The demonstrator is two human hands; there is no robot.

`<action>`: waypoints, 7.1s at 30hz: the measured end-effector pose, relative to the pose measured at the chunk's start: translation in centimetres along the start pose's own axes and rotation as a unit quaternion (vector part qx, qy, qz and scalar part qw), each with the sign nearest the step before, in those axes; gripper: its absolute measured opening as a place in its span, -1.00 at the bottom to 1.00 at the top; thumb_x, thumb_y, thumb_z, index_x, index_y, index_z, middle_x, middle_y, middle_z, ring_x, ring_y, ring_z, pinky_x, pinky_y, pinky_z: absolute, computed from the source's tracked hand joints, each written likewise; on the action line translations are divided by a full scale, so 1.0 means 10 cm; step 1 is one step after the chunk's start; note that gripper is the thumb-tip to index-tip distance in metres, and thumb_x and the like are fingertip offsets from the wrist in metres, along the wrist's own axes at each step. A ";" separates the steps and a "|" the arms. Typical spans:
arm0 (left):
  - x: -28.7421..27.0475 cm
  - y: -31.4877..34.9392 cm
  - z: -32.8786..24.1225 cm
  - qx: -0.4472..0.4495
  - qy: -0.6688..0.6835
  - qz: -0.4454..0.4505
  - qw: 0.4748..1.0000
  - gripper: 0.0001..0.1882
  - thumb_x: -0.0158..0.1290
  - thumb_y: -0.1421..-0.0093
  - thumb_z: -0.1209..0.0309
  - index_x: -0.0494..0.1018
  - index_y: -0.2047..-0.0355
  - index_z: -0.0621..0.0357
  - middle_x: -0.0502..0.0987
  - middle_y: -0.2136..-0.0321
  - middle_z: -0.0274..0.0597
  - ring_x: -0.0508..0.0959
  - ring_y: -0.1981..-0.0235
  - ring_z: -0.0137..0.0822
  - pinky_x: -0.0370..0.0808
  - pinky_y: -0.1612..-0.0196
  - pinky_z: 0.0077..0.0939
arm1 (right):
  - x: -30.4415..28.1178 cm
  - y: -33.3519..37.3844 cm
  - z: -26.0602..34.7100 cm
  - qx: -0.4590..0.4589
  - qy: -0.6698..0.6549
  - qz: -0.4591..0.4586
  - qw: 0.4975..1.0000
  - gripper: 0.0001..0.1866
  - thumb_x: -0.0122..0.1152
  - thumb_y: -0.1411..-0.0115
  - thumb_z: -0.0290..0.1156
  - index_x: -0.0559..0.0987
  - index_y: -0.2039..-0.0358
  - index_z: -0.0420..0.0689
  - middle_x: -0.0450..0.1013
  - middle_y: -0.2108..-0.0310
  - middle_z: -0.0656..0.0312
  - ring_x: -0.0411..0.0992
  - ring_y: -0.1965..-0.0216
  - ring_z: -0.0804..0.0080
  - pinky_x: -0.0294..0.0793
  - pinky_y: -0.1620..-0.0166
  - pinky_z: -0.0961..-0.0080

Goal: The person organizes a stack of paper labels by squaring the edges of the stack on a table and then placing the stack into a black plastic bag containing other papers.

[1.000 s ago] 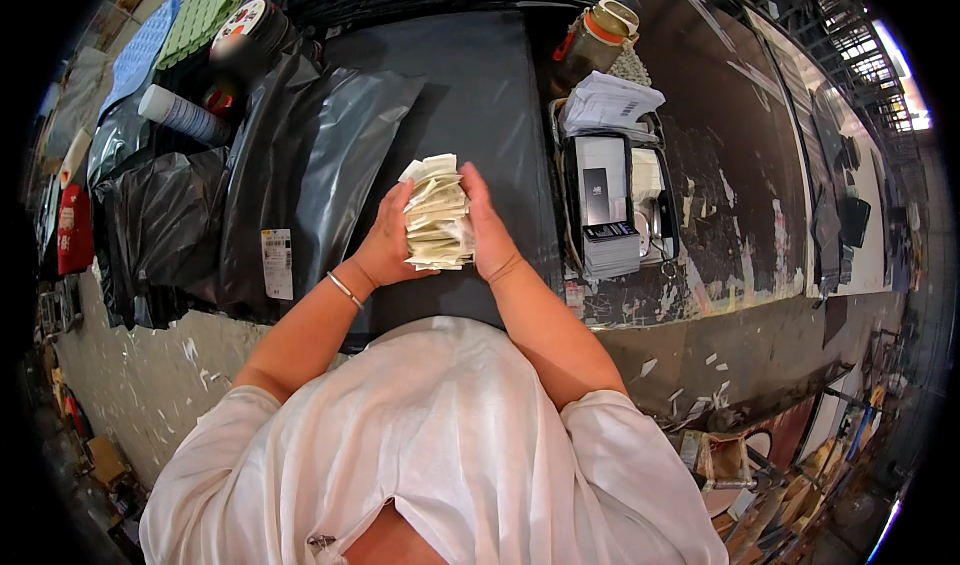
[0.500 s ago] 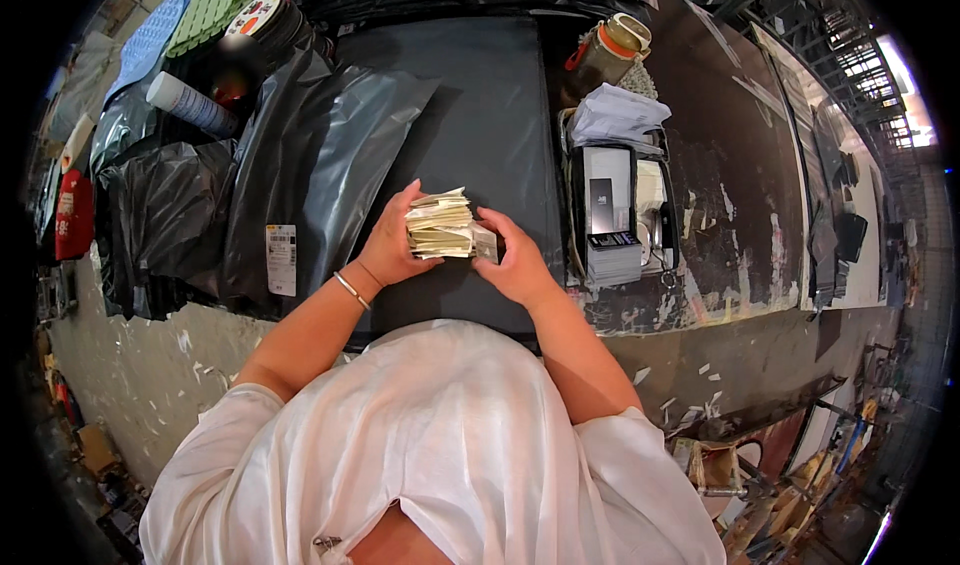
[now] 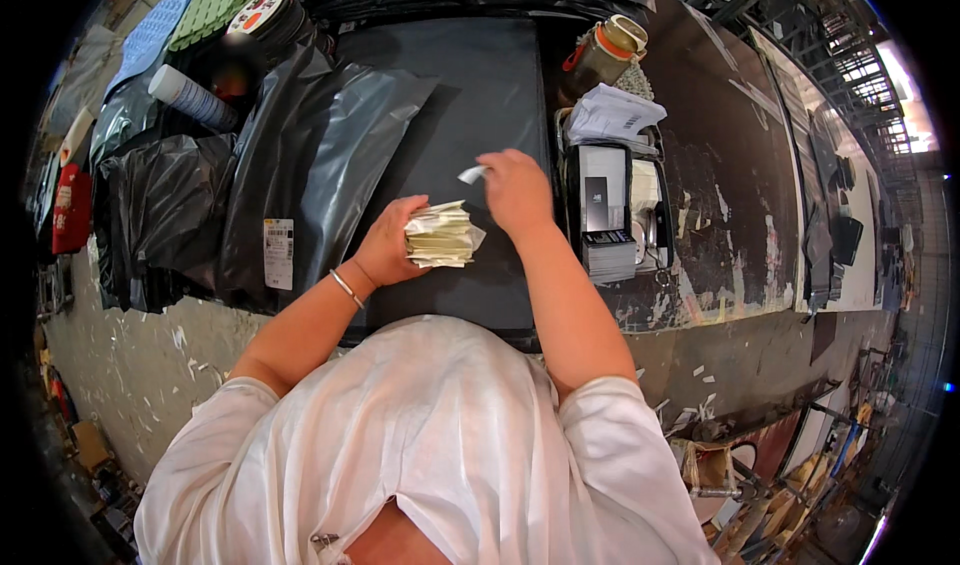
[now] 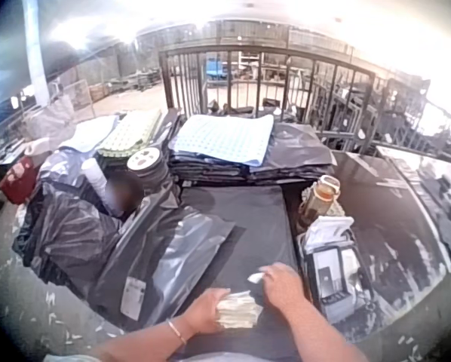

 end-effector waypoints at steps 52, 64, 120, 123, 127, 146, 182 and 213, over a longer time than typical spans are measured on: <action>-0.12 0.13 -0.04 0.004 -0.103 -0.003 0.995 0.06 0.50 0.30 0.21 0.28 -0.26 0.04 0.43 -0.14 -0.04 0.37 -0.19 0.10 0.23 -0.34 -0.04 | 0.26 0.19 0.32 0.095 -0.325 0.103 0.935 -0.78 0.29 -0.16 -0.43 0.64 0.18 -0.20 0.57 0.24 0.07 0.55 0.15 0.19 0.52 0.01 0.36; -0.11 0.06 -0.07 0.005 -0.006 0.012 1.000 0.05 0.45 0.20 0.37 0.17 -0.31 0.12 0.44 -0.09 0.07 0.44 -0.14 0.13 0.38 -0.26 -0.09 | -0.32 0.41 -0.37 0.199 -0.245 0.014 0.949 -0.93 0.29 -0.19 -0.49 0.67 0.31 -0.17 0.57 0.36 0.13 0.56 0.30 0.27 0.53 0.18 0.44; -0.09 0.09 -0.09 -0.004 -0.002 0.000 1.000 -0.13 0.43 0.22 0.44 0.27 -0.15 0.06 0.43 -0.09 -0.01 0.44 -0.13 0.11 0.42 -0.22 -0.13 | 0.07 0.30 0.11 0.087 -0.296 0.031 0.951 -0.59 0.37 -0.02 -0.63 0.62 0.07 -0.10 0.56 0.10 0.21 0.56 0.10 0.33 0.51 -0.04 0.39; -0.09 0.07 -0.12 0.027 -0.014 -0.013 0.999 -0.05 0.49 0.26 0.41 0.25 -0.16 0.11 0.43 -0.10 0.02 0.45 -0.13 0.11 0.44 -0.21 -0.11 | -0.08 0.20 0.51 -0.028 -0.103 0.078 0.991 -0.67 0.33 -0.03 -0.55 0.65 0.14 -0.07 0.58 0.13 0.21 0.56 0.08 0.19 0.52 -0.03 0.28; -0.10 0.09 -0.15 0.039 -0.027 -0.020 0.999 -0.02 0.49 0.25 0.41 0.23 -0.20 0.10 0.43 -0.09 0.03 0.46 -0.12 0.13 0.44 -0.20 -0.10 | 0.14 0.15 0.65 -0.069 0.091 0.201 0.973 -0.81 0.25 -0.10 -0.41 0.68 0.25 -0.06 0.60 0.20 0.19 0.56 0.10 0.07 0.53 0.04 0.15; -0.06 0.11 -0.12 0.003 -0.019 0.009 1.000 -0.06 0.50 0.20 0.36 0.28 -0.21 0.12 0.38 -0.16 0.05 0.42 -0.18 0.11 0.41 -0.26 -0.14 | 0.46 -0.01 -0.11 0.096 -0.216 0.141 0.961 -0.77 0.31 -0.16 -0.38 0.68 0.20 -0.19 0.62 0.28 -0.01 0.59 0.27 0.06 0.54 0.14 0.31; -0.05 0.07 -0.10 -0.015 -0.040 0.038 0.998 -0.05 0.47 0.26 0.37 0.30 -0.20 -0.07 0.28 -0.24 0.03 0.30 -0.24 0.17 0.35 -0.32 -0.05 | 0.35 -0.01 0.04 0.065 -0.168 0.143 0.973 -0.80 0.19 -0.16 -0.48 0.73 0.24 -0.15 0.62 0.30 0.09 0.57 0.23 0.05 0.55 0.10 0.29; -0.05 0.14 -0.01 -0.028 -0.049 0.019 0.998 -0.05 0.45 0.24 0.32 0.31 -0.23 0.07 0.29 -0.22 0.06 0.29 -0.26 0.18 0.35 -0.32 -0.04 | 0.58 -0.03 0.76 -0.071 -0.218 0.245 0.942 -0.65 0.34 -0.03 -0.40 0.70 0.11 -0.05 0.56 0.10 0.09 0.47 -0.08 0.05 0.48 -0.14 0.25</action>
Point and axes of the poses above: each hand's wrist, its own y-axis away from the middle knuckle, its own x-axis out of the palm, z = x × y, the point moved 9 cm from there along -y, towards the middle knuckle
